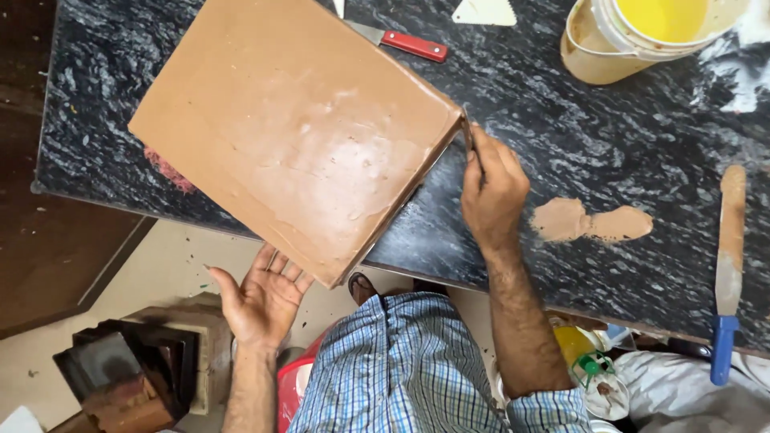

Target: The person spreads brown frosting over the top and sides of a rectangular cake using a metal spatula. They then use a small scraper to smooth the frosting and refine the edges before scraping excess frosting off the table.

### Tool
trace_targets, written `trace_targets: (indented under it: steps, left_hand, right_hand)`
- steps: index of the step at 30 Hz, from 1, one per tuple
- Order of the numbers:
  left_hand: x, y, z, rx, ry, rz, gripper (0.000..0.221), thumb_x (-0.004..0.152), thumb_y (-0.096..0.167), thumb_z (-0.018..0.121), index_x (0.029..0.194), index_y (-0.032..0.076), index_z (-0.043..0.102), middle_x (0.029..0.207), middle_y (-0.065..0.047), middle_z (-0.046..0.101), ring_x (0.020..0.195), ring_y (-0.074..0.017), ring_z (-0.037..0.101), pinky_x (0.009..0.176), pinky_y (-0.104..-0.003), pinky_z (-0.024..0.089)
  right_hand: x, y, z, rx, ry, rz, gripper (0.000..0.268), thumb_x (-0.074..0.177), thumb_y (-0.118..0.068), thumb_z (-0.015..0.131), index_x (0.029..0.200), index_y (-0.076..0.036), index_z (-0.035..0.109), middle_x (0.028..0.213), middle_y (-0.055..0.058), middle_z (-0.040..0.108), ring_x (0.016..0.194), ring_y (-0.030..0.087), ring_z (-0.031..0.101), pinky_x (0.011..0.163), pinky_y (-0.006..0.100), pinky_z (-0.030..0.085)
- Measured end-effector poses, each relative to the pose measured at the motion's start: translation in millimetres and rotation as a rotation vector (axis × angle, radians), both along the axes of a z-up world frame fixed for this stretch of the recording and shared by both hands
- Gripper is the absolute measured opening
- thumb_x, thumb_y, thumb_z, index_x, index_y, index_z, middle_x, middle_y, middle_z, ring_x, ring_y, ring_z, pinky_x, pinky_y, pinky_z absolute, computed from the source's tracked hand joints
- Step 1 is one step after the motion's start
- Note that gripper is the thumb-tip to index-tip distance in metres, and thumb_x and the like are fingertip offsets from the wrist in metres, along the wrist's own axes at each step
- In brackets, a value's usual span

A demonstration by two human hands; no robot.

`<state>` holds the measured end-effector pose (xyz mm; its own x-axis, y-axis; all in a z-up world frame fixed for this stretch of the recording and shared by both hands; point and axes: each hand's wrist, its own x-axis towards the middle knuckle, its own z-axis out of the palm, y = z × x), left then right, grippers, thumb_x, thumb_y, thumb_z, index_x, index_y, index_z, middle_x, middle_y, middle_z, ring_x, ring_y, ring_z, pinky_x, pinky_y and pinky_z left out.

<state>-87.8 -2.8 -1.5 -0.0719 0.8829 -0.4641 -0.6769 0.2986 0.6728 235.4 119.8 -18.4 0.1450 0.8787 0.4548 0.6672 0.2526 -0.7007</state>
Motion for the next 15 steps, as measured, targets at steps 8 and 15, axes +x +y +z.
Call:
trace_targets:
  steps: [8,15]
  left_hand:
    - [7,-5,-8,0.065,-0.089,-0.038,0.095,0.094,0.08,0.036,0.147,0.002,0.045,0.151,-0.022,0.05,0.141,-0.0399,0.048,0.121,-0.061,0.035]
    - [18,-6,-9,0.089,-0.092,-0.061,0.096,0.093,0.079,0.039,0.148,0.0,0.042,0.146,-0.022,0.05,0.137,-0.0383,0.05,0.121,-0.06,0.036]
  right_hand:
    - [-19,5,1,-0.051,0.042,-0.052,0.036,0.101,0.005,0.057,0.137,0.006,0.062,0.115,0.021,0.069,0.1,0.033,0.072,0.083,0.039,0.058]
    - [-28,-10,5,-0.074,0.058,-0.005,0.036,0.101,0.005,0.056,0.136,0.004,0.063,0.116,0.021,0.07,0.099,0.032,0.073,0.083,0.038,0.059]
